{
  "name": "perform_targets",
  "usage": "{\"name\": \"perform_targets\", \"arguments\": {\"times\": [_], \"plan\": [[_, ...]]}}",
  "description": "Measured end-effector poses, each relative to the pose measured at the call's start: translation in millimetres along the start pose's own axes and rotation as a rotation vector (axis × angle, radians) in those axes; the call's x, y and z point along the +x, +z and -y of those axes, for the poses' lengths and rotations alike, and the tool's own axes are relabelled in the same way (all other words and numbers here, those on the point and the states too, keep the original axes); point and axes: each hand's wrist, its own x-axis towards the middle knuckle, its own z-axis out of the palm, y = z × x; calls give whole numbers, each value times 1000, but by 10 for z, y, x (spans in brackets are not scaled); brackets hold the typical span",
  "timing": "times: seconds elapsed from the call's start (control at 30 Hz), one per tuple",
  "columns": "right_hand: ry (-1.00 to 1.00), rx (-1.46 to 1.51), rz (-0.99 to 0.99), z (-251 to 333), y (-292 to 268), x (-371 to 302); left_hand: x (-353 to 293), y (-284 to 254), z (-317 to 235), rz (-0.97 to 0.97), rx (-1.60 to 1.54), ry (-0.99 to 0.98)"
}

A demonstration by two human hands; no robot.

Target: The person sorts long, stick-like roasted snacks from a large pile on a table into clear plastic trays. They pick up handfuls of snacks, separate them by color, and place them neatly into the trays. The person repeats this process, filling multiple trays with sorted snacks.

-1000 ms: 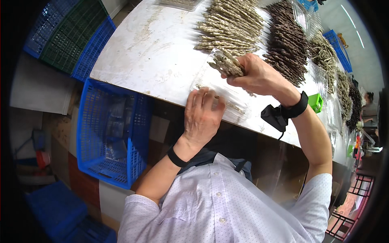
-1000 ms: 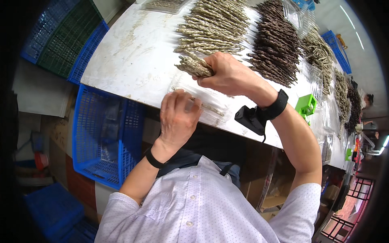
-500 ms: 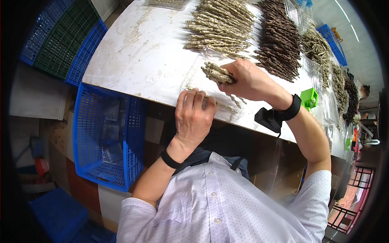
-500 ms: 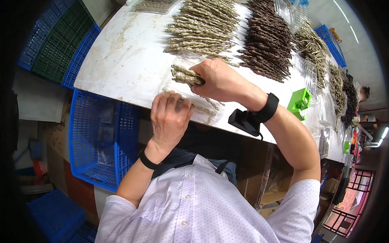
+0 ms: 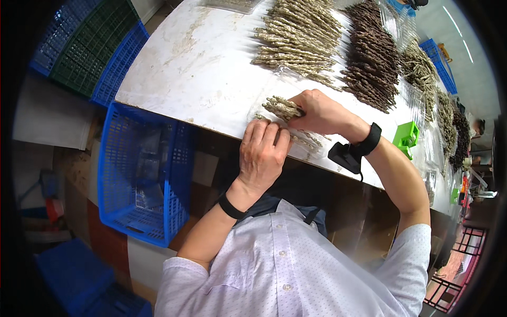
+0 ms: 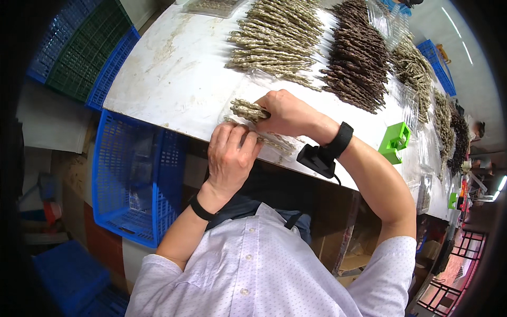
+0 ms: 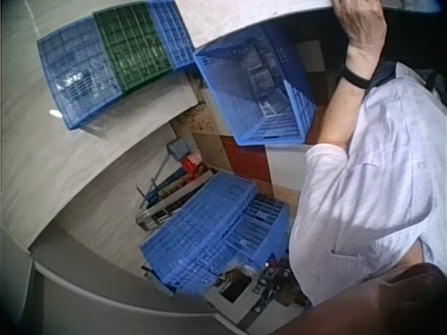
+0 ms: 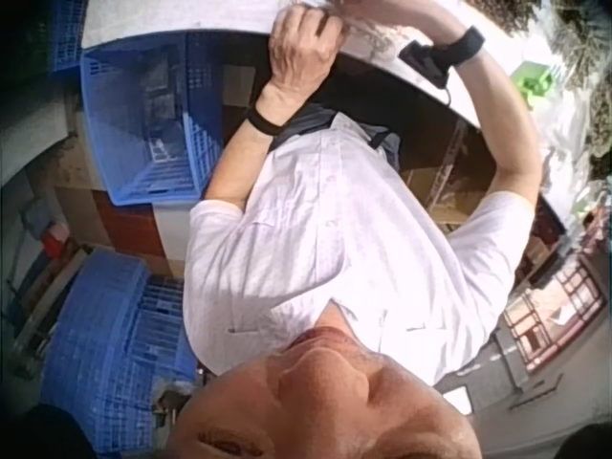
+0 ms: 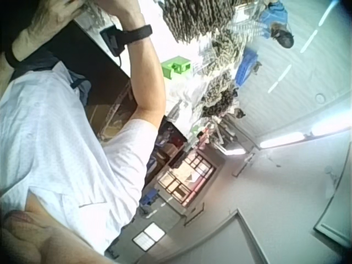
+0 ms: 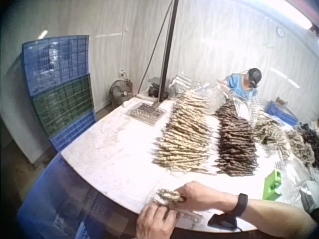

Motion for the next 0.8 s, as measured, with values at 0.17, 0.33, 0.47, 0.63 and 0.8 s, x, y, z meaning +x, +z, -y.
{"name": "perform_targets", "arguments": {"times": [0.17,0.33,0.47,0.63,0.8], "plan": [[-21,-100,13,-33,53,-11,-10,14,-13,-8,30,5],[-85,-118,-74,-111,55,-25,12,6,1,52,19,18],[158,124,-19,154,-303,-91,23,-7,-1,73,52,18],[110,53,-98,159,-316,-111,12,-20,12,123,59,31],[94,-51,-96,158,-228,-139,20,-29,6,130,36,17]]}}
